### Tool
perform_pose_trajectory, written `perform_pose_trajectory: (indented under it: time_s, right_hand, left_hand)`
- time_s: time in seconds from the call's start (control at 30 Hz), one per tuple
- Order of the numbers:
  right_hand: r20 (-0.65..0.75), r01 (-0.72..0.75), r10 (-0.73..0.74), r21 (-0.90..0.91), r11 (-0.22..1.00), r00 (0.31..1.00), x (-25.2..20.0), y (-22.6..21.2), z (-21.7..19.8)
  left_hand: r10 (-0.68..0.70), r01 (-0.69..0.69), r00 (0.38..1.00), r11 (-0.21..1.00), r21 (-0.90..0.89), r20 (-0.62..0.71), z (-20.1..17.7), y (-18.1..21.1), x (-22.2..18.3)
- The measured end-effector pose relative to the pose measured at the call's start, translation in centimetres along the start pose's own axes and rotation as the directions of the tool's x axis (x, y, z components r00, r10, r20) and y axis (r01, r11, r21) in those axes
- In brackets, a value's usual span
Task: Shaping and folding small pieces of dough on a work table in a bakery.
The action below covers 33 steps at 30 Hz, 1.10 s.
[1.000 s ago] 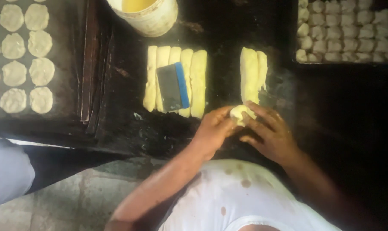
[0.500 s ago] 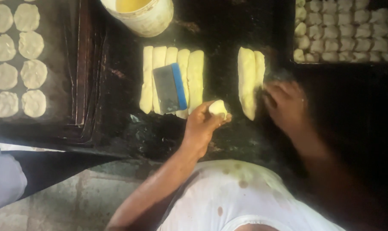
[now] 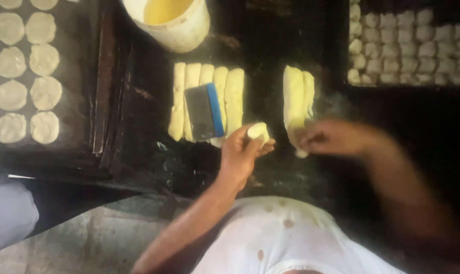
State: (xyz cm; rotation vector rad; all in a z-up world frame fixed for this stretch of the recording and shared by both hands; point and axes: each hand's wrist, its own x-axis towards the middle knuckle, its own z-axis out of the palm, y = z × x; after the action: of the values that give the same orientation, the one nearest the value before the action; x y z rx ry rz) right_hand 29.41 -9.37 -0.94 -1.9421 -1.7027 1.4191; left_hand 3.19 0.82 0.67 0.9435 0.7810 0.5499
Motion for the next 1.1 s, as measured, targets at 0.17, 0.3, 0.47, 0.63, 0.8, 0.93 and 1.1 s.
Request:
perform_pose_trajectory:
  time_s: [0.17,0.3,0.47,0.63,0.8,0.93,1.1]
  right_hand:
    - [-0.491,0.551,-0.409,0.186,0.813,0.769,-2.3,-7.5,4.7]
    - [-0.703,0.462,-0.562,-0.36,0.81,0.437,-1.9,-9.5,5.9]
    - [-0.746,0.303,-0.6,-0.523,0.797,0.289,-2.1,-7.8,7.2]
    - [-0.698,0.322,-0.654,-0.572,0.754,0.292,-3.2,-8.4,6.3]
    - [-0.726,0.415,-0.591,-0.446,0.793,0.352,-3.2,-8.4,5.0]
    - [-0.747,0.329,-0.462,-0.336,0.883,0.477,-3.6,-10.3,4.2]
    - [-0.619,0.349,-0.223,0.089,0.933,0.753,-4.1,-5.0,5.8]
  left_hand:
    - [0.004,0.007,0.999,0.971,0.238,-0.046,0.4,-0.5,-1.0]
    - [0.021,-0.026,0.999,0.994,0.105,0.042,2.1,0.4,-1.3]
    - [-0.039,0.038,0.993,0.999,0.007,0.109,2.4,-0.3,-1.5]
    - [-0.093,0.083,0.993,0.988,0.128,0.077,2.4,-0.7,-1.1]
    - [0.092,-0.14,0.987,0.893,0.427,0.131,2.2,0.4,-1.5]
    - [-0.134,-0.056,0.974,0.648,0.76,0.185,2.6,1.6,-1.6]
    - [-0.058,-0.053,0.982,0.826,0.562,0.179,1.7,0.5,-0.9]
